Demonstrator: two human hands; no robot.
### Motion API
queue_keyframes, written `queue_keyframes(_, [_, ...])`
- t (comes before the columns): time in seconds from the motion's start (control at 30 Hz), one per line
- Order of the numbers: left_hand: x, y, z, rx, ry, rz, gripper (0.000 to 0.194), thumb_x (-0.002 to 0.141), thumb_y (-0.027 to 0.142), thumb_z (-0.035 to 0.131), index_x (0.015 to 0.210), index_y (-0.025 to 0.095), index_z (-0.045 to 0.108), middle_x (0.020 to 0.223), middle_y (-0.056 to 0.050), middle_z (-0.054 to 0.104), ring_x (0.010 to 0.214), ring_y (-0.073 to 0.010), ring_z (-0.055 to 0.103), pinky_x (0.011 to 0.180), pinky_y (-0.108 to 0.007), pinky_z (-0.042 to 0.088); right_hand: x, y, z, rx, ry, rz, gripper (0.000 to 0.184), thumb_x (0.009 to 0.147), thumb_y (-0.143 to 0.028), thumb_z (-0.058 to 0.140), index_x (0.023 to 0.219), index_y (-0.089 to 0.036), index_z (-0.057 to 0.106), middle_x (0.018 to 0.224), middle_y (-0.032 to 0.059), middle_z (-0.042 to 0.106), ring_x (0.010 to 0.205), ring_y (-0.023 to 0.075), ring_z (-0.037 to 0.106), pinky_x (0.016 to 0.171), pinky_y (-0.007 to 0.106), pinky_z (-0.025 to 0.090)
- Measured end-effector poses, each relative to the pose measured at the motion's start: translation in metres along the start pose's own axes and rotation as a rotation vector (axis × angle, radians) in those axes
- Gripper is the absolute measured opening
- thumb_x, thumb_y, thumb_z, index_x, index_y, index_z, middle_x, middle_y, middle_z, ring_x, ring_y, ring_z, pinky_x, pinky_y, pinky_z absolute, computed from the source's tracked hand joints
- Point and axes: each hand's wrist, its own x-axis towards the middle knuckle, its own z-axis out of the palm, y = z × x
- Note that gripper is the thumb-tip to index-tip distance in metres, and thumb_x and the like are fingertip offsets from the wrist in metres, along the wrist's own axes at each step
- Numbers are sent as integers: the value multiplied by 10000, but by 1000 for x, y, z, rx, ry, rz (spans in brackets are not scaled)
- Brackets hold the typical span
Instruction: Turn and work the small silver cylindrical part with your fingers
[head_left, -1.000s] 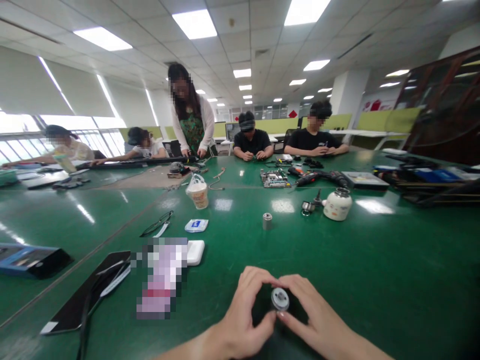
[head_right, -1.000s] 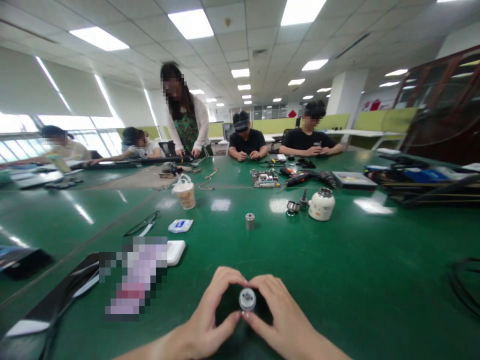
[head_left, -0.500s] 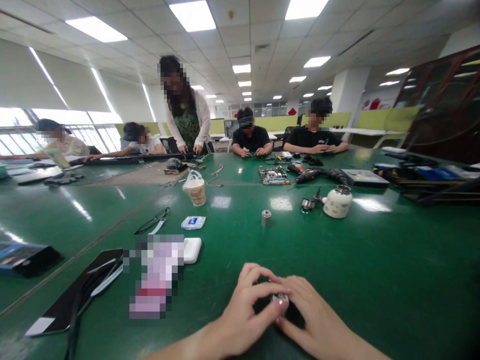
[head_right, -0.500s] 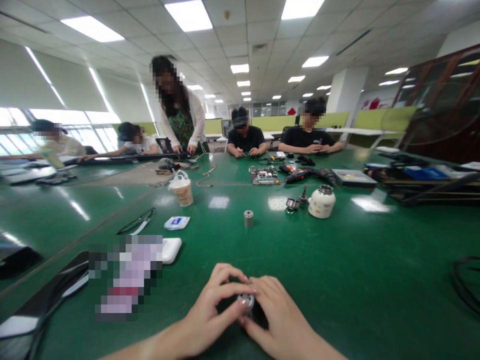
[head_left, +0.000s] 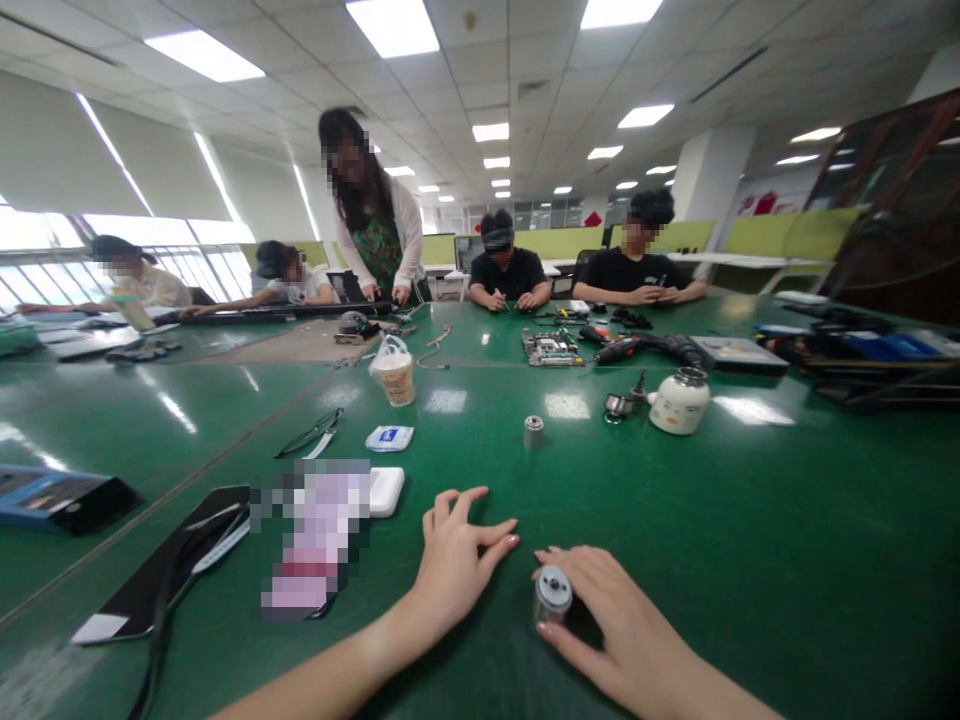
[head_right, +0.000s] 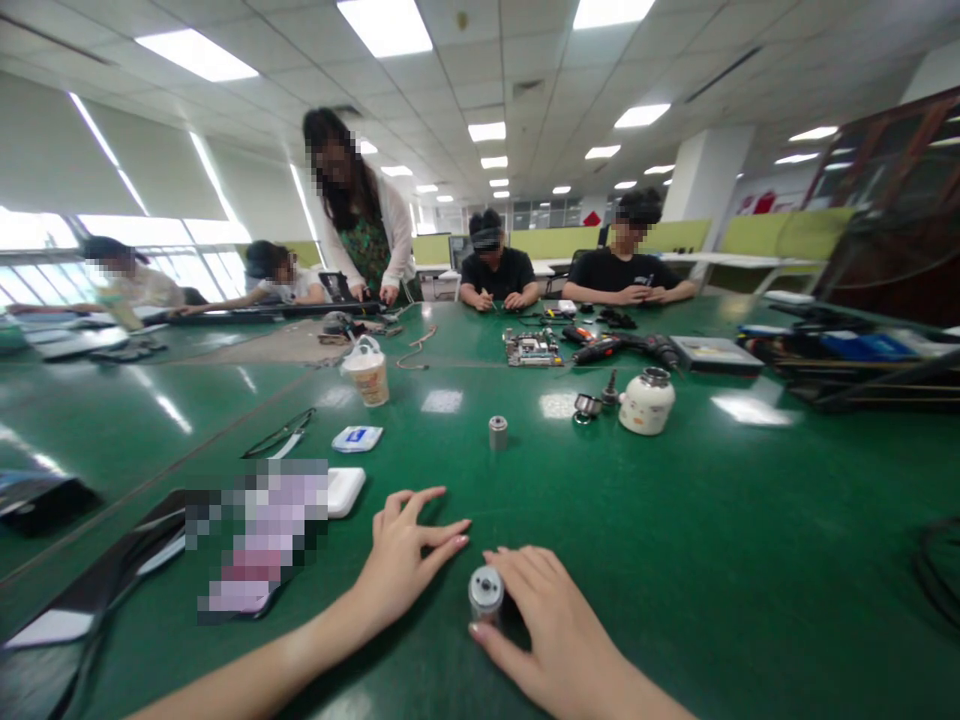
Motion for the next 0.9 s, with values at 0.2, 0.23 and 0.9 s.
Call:
queue_keyframes(0.2, [1, 29, -21, -309, -17, 134, 191, 905, 278, 641, 1048, 343, 750, 1129, -12, 723, 1107, -256, 529, 970, -466, 392, 0, -1, 1, 20, 38, -24, 425, 875, -295, 627, 1268, -160, 539, 1206, 139, 653, 1102, 282, 603, 961, 480, 494])
queue_keyframes(0.23, [0, 35, -25, -384, -52, 165, 189, 902, 276, 649, 1051, 334, 749, 1095, -1, 740, 1099, -242, 550, 975, -438, 397, -1, -1, 2, 28, 45, -29, 408, 875, -289, 626, 1255, -163, 543, 1190, 137, 657, 1088, 278, 606, 953, 476, 497])
queue_keyframes(0.9, [-16, 48, -19, -678, -137, 173, 200, 908, 214, 643, 1043, 312, 754, 1013, 15, 771, 937, -182, 678, 877, -320, 456, 5, -4, 0, 78, 70, -51, 303, 869, -246, 630, 1156, -188, 551, 1103, 105, 652, 1013, 262, 583, 900, 444, 470])
